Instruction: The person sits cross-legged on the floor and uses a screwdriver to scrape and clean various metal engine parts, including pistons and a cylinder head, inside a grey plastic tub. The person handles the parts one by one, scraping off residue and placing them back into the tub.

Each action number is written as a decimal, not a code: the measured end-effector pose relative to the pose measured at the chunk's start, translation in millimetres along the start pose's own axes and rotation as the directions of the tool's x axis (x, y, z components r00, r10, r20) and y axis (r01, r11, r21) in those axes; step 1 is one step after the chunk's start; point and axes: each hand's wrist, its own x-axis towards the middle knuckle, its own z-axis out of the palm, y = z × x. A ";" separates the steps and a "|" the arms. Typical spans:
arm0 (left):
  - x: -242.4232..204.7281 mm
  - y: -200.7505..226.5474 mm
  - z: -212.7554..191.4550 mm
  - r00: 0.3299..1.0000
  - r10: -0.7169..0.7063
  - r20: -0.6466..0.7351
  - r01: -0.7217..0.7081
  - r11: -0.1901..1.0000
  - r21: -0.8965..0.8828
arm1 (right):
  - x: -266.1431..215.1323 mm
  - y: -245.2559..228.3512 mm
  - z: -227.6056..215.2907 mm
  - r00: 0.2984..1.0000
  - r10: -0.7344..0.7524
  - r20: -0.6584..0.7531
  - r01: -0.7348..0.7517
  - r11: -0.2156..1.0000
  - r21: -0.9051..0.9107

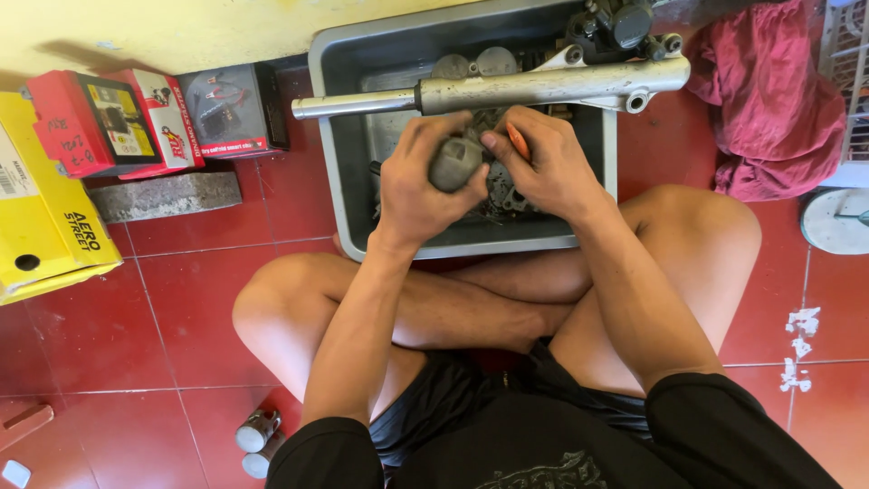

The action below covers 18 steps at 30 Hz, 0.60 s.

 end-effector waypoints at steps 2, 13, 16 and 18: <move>0.4 2.6 -7.0 0.974 -0.203 0.104 0.216 0.966 -0.142 | 0.0 3.4 1.3 1.000 0.020 0.006 -0.020 1.000 0.017; 12.6 6.9 -25.4 0.784 -0.423 0.455 0.619 0.588 -0.521 | -8.4 32.1 21.5 0.903 0.430 -0.004 -0.322 0.682 0.657; 9.4 3.9 -16.1 0.827 -0.441 0.349 0.553 0.750 -0.363 | -8.5 29.0 21.7 0.883 0.465 -0.056 -0.328 0.698 0.636; 11.7 17.9 -14.6 0.879 -0.373 0.298 0.430 0.890 -0.155 | -6.8 18.7 22.0 0.862 0.498 -0.089 -0.342 0.704 0.622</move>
